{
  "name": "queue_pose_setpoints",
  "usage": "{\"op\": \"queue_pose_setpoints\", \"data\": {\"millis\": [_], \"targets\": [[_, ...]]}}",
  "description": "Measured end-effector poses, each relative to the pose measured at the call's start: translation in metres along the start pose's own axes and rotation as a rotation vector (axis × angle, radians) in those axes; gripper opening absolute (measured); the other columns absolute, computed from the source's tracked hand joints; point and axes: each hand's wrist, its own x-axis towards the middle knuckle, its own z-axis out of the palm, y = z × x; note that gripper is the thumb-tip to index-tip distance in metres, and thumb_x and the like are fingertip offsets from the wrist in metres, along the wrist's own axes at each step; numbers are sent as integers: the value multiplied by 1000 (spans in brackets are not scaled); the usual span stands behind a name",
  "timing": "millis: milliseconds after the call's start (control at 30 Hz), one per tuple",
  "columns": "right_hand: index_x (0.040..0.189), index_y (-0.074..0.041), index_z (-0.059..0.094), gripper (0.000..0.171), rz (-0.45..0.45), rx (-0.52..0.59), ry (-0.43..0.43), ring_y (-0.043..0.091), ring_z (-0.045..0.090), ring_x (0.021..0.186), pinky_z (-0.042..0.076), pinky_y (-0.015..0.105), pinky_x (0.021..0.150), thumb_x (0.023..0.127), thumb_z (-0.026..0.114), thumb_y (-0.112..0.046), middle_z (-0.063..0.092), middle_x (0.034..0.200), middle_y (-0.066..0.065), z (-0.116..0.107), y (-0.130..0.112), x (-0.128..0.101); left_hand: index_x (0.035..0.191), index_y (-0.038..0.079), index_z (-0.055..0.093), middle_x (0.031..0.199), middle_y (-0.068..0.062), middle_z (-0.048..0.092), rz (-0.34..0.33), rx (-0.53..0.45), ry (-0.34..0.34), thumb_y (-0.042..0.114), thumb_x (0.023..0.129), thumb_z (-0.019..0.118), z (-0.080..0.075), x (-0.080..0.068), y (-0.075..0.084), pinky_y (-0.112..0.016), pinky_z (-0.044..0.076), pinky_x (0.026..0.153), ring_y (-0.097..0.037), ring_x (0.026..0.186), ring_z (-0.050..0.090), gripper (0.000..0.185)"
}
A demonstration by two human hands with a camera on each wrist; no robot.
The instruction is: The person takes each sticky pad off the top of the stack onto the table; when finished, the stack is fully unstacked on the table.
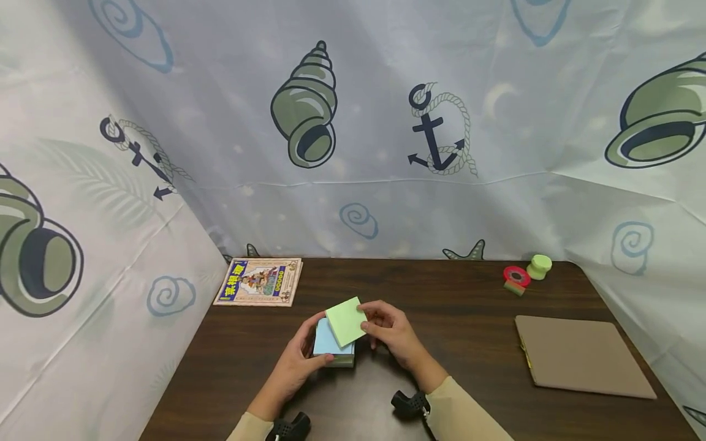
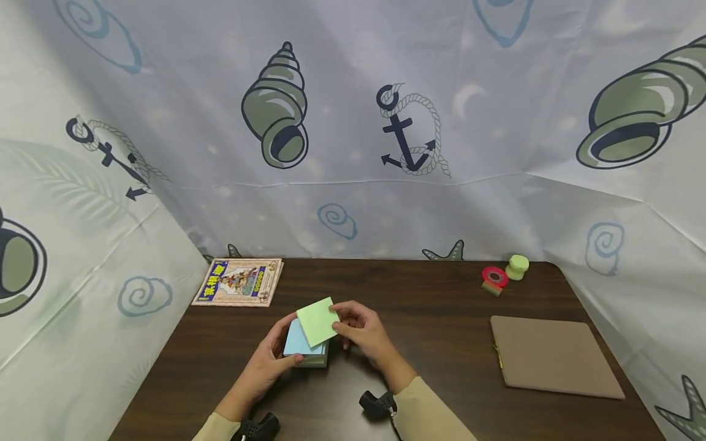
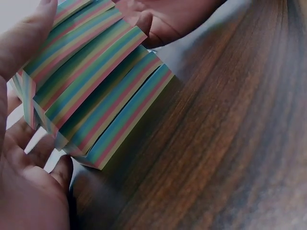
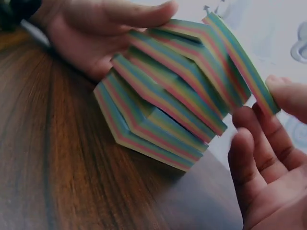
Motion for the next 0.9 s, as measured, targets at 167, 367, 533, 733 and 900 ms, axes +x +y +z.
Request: {"op": "queue_pose_setpoints", "data": {"millis": [167, 367, 533, 733, 900], "targets": [[137, 15, 58, 38, 29, 166, 71, 15, 72, 92, 63, 32, 74, 104, 69, 0, 71, 119, 4, -9, 3, 4, 169, 24, 36, 170, -13, 40, 47, -36, -41, 5, 96, 82, -2, 1, -1, -20, 45, 109, -9, 139, 52, 89], [132, 22, 55, 37, -22, 217, 241, 17, 73, 93, 64, 34, 80, 105, 68, -1, 71, 116, 4, -24, 6, 11, 171, 10, 28, 177, -22, 30, 105, -37, -74, 4, 98, 80, -4, 2, -4, -10, 33, 117, -4, 159, 35, 90], [127, 24, 57, 36, -54, 223, 400, 19, 75, 93, 65, 38, 85, 105, 69, 0, 69, 112, 9, -32, 11, 19, 174, 11, 21, 180, -14, 29, 82, -52, -78, 5, 98, 80, -2, 1, -5, -6, 26, 119, -4, 165, 22, 97], [134, 18, 62, 35, -55, 213, 461, 21, 72, 94, 66, 38, 85, 106, 68, -1, 65, 122, 15, -36, 13, 35, 173, 12, 24, 180, -13, 31, 70, -56, -70, 6, 98, 81, -2, 2, -5, -6, 26, 118, 14, 155, 30, 94], [139, 14, 62, 35, -24, 163, 415, 17, 67, 87, 66, 39, 89, 106, 66, 1, 59, 137, 23, -38, 16, 49, 172, 10, 27, 179, -15, 30, 67, -65, -66, 7, 99, 80, -2, 1, -5, -6, 27, 117, 13, 153, 31, 90]]}}
